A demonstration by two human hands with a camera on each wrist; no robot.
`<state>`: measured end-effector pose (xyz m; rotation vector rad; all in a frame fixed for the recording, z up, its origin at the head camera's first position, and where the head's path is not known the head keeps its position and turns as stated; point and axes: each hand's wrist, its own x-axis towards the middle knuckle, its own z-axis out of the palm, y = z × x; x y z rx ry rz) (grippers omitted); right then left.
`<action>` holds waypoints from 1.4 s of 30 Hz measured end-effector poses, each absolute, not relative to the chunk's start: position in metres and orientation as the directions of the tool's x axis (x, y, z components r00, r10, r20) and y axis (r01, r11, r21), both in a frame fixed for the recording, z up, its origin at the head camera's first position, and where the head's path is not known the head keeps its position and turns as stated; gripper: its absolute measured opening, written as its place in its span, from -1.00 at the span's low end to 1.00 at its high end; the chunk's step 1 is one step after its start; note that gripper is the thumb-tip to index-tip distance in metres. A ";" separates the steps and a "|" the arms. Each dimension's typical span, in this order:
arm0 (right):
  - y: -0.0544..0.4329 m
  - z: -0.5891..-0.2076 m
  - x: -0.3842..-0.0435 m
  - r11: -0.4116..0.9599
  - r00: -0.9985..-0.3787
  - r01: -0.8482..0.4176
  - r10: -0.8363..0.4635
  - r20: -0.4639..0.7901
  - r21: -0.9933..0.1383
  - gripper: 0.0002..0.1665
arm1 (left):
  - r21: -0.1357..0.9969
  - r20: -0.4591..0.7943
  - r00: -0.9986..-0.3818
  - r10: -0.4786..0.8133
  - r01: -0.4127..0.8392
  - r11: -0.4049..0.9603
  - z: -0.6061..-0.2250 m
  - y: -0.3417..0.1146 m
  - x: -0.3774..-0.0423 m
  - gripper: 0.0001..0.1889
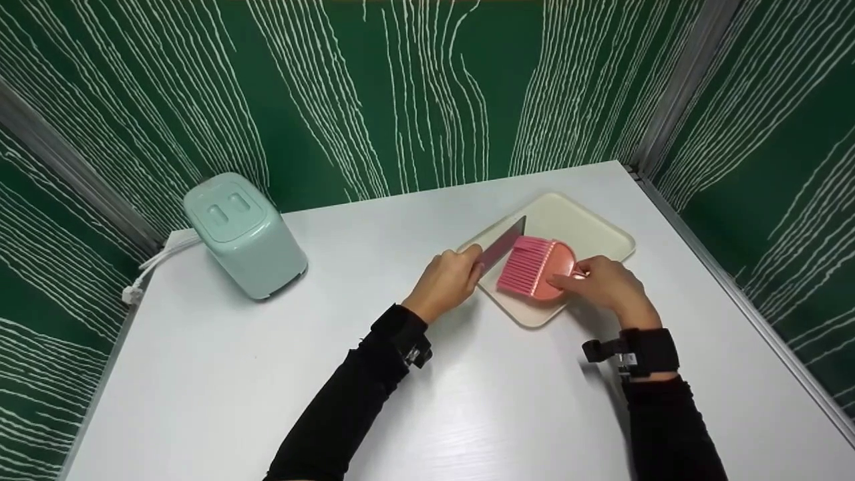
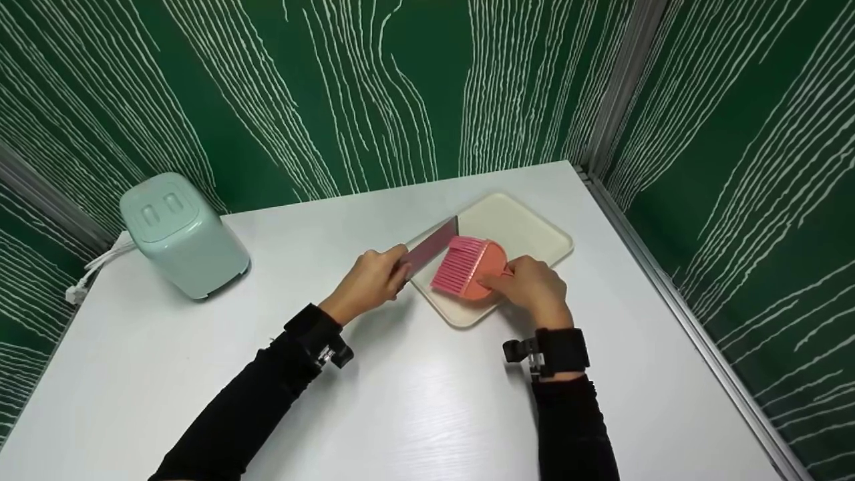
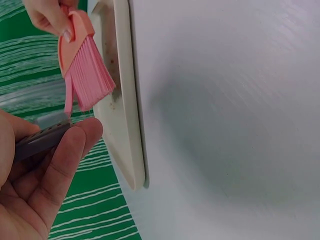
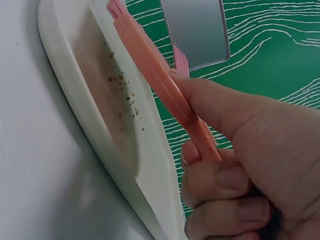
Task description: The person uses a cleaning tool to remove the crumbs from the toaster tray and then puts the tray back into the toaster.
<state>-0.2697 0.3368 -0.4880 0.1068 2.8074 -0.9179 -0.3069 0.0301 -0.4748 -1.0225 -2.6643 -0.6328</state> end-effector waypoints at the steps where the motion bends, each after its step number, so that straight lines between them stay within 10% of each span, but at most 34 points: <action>1: 0.337 -0.488 -0.270 0.806 -0.981 0.127 0.015 -0.195 -0.578 -0.13 | 0.315 0.348 -0.733 0.585 0.679 0.663 -0.475 0.030 -0.307 -0.89; 25: 0.326 -0.478 -0.271 0.737 -0.979 0.198 0.182 -0.092 -0.647 -0.19 | 0.446 0.326 -0.795 0.511 0.606 0.659 -0.465 0.006 -0.317 -0.81; 42: 0.260 -0.484 -0.273 0.696 -0.998 -0.057 -0.068 0.013 -0.716 -0.55 | 0.705 0.279 -0.894 0.350 0.438 0.558 -0.456 -0.011 -0.327 -0.81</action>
